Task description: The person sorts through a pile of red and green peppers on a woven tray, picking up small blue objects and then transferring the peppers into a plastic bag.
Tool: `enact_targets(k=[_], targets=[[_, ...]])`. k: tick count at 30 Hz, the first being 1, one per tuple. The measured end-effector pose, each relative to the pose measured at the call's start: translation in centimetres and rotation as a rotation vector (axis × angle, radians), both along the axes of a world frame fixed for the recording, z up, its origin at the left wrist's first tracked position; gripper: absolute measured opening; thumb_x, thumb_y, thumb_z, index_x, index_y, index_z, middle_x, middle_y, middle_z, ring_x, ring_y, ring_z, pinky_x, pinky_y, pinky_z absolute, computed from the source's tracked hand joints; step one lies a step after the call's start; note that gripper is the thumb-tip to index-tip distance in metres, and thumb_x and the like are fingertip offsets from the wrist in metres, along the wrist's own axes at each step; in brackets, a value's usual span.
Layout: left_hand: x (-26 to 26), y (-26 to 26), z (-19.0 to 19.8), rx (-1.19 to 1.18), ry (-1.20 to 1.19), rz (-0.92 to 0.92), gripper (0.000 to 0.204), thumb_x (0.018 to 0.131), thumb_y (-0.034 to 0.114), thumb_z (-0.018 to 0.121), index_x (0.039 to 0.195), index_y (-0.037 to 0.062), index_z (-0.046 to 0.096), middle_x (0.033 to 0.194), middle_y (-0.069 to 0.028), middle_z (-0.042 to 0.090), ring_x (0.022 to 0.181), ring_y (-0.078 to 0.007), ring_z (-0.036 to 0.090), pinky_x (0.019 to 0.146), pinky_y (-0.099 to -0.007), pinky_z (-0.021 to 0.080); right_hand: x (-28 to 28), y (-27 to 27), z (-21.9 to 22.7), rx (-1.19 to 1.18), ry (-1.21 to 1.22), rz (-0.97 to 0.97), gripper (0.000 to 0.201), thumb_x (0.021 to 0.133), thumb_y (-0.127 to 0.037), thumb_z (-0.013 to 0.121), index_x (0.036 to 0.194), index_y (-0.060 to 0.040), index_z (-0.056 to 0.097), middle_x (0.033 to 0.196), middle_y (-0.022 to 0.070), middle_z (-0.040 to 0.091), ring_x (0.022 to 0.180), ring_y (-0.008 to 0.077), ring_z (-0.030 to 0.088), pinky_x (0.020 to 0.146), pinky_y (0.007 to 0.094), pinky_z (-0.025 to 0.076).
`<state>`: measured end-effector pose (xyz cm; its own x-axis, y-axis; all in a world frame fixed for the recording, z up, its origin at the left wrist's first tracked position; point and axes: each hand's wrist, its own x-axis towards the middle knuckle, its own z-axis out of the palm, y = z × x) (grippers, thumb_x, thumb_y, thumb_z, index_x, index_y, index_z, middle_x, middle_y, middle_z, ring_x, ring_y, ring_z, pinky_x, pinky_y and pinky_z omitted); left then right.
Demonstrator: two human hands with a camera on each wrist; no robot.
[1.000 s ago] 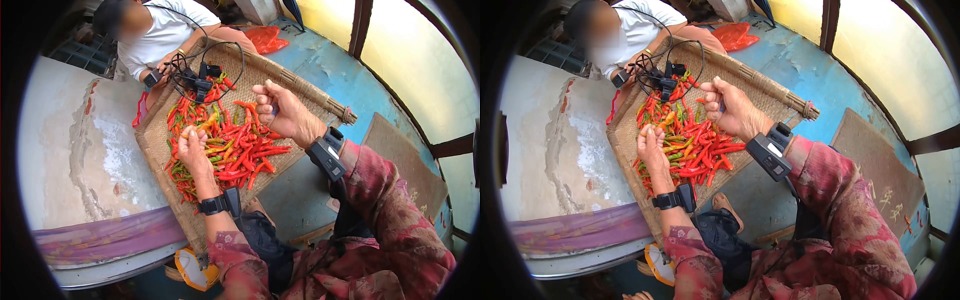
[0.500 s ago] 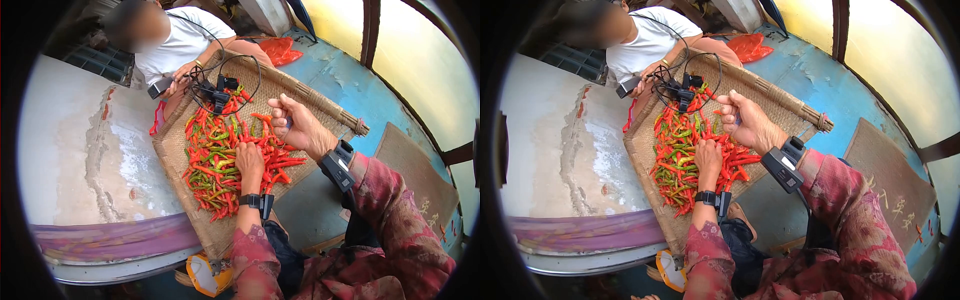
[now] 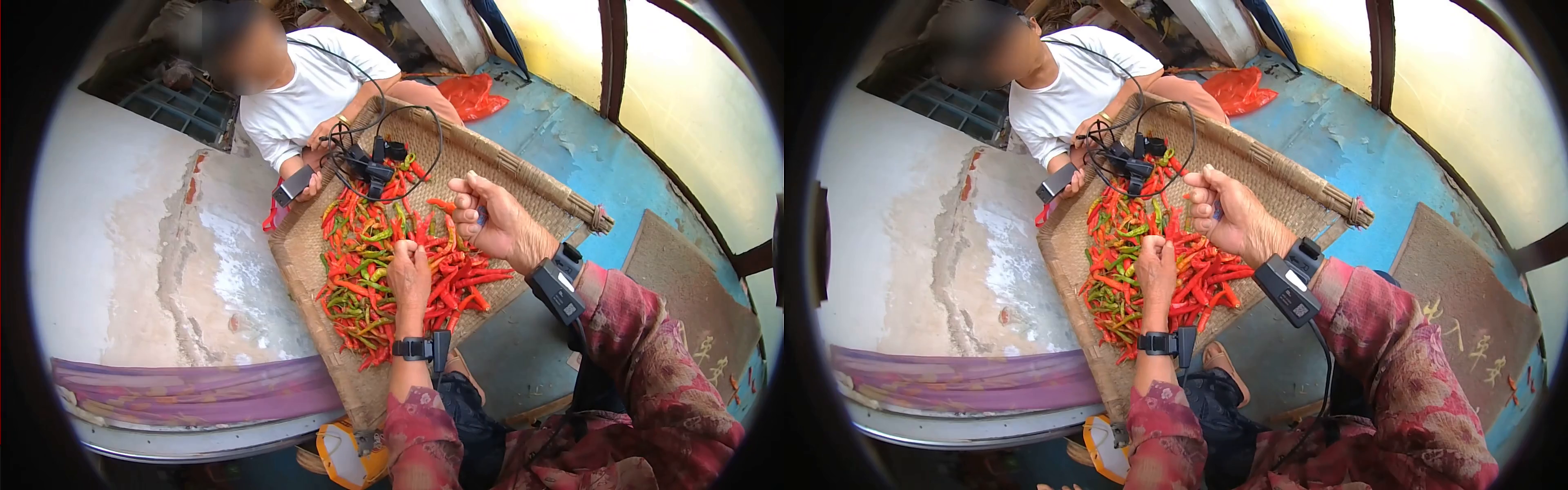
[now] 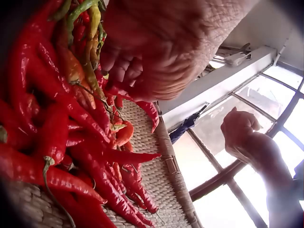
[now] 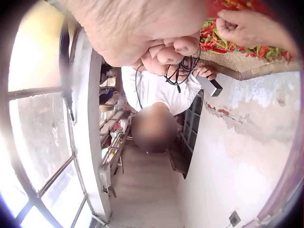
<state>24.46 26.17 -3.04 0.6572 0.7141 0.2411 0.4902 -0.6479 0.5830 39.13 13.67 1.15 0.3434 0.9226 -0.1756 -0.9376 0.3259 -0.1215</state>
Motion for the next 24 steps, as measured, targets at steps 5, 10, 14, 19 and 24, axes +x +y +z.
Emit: enact_targets(k=[5,10,14,19,24], targets=[[-2.8,3.0,2.4,0.190,-0.292,0.334,0.028,0.083,0.010,0.055,0.107,-0.0010,0.049,0.090,-0.0159,0.058,0.083,-0.0279,0.057,0.072,-0.0378,0.044,0.0,0.0,0.1,0.005,-0.011,-0.009,0.030,0.095,-0.030,0.036,0.093,-0.0056,0.053,0.061,-0.0010,0.046,0.049,0.0085,0.036,0.043,0.0212,0.030],[-2.9,1.9,2.1,0.256,-0.091,0.151,0.027,0.081,0.008,0.054,0.107,-0.0004,0.051,0.097,-0.0174,0.054,0.088,-0.0305,0.053,0.078,-0.0408,0.041,0.5,0.1,0.3,0.014,-0.008,-0.020,0.031,0.095,-0.030,0.035,0.090,-0.0059,0.053,0.062,-0.0012,0.046,0.050,0.0082,0.036,0.043,0.0208,0.031],[-0.1,-0.7,-0.5,0.283,0.102,-0.193,0.014,0.078,0.011,0.059,0.090,0.0033,0.058,0.087,-0.0150,0.056,0.084,-0.0312,0.054,0.073,-0.0405,0.044,0.4,0.2,0.4,0.035,-0.032,-0.026,0.032,0.095,-0.030,0.034,0.089,-0.0054,0.053,0.063,-0.0011,0.047,0.051,0.0082,0.037,0.043,0.0209,0.031],[1.2,-2.4,-2.4,0.385,0.387,-0.220,0.016,0.077,0.013,0.060,0.089,0.0037,0.058,0.084,-0.0145,0.056,0.086,-0.0323,0.055,0.074,-0.0398,0.045,0.3,0.3,0.5,0.023,-0.026,-0.025,0.031,0.095,-0.030,0.034,0.091,-0.0054,0.052,0.064,-0.0007,0.047,0.051,0.0082,0.037,0.043,0.0209,0.031],[1.1,-2.3,-1.7,0.307,0.373,-0.257,0.014,0.077,0.015,0.060,0.083,0.0034,0.056,0.083,-0.0143,0.057,0.082,-0.0318,0.056,0.068,-0.0399,0.046,0.6,0.2,0.6,0.056,-0.008,-0.024,0.031,0.095,-0.030,0.034,0.090,-0.0058,0.053,0.064,-0.0013,0.047,0.050,0.0084,0.037,0.043,0.0210,0.031]])
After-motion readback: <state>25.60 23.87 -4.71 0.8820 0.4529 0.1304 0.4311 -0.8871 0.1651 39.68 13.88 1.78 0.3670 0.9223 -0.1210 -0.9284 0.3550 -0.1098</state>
